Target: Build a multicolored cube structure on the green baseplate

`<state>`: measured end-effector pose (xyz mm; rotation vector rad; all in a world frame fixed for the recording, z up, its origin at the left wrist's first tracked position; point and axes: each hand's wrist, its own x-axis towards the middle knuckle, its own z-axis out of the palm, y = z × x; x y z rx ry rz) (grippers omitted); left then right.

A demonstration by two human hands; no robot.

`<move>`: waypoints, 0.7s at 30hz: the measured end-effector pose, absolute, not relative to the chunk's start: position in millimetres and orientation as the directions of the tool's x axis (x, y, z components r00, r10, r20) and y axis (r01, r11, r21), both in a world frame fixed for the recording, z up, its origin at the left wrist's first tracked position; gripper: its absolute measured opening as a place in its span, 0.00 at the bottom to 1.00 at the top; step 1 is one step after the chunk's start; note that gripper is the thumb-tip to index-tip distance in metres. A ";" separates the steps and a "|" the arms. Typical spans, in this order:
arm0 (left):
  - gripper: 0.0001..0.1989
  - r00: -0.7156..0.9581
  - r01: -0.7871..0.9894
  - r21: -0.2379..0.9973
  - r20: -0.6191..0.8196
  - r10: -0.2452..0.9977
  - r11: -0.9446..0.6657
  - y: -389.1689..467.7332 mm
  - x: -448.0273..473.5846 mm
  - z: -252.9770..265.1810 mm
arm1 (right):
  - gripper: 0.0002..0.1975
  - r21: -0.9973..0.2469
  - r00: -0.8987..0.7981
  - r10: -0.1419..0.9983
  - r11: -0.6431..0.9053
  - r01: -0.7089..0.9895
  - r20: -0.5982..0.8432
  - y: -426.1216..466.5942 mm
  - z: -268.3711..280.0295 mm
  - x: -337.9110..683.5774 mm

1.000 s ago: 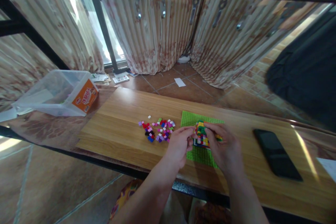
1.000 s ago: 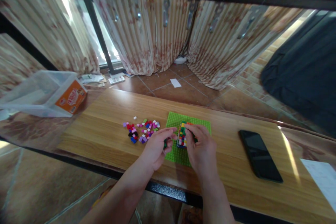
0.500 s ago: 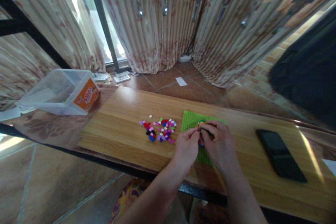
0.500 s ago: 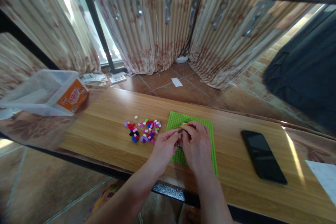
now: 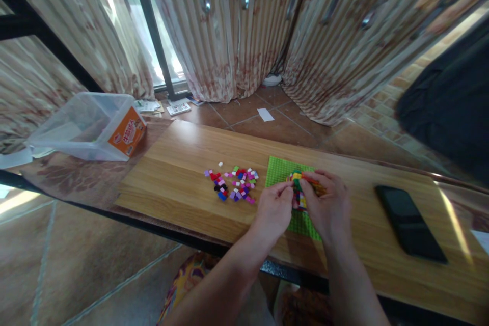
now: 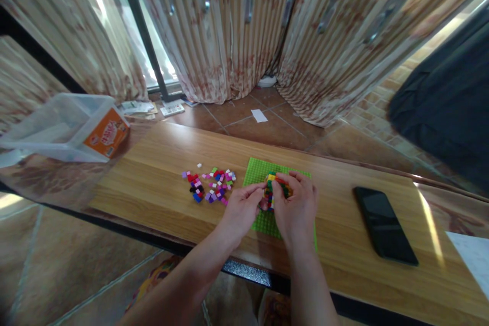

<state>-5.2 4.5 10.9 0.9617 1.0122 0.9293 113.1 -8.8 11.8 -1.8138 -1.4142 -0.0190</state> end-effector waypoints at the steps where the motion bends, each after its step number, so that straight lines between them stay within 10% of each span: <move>1: 0.14 0.257 -0.166 0.942 -0.243 0.935 0.290 4.4 -5.2 10.3 | 0.12 -0.578 0.370 0.802 -0.037 0.815 0.470 -8.2 11.1 112.5; 15: 0.14 0.272 -0.141 0.974 -0.132 0.953 0.175 4.9 -4.5 2.5 | 0.09 -0.626 0.395 0.808 -0.042 0.778 0.437 -5.1 12.8 107.9; 21: 0.11 0.301 -0.342 0.800 -0.404 0.864 0.493 3.4 -11.2 24.4 | 0.09 -0.634 0.388 0.797 -0.008 0.773 0.463 -7.3 9.6 108.2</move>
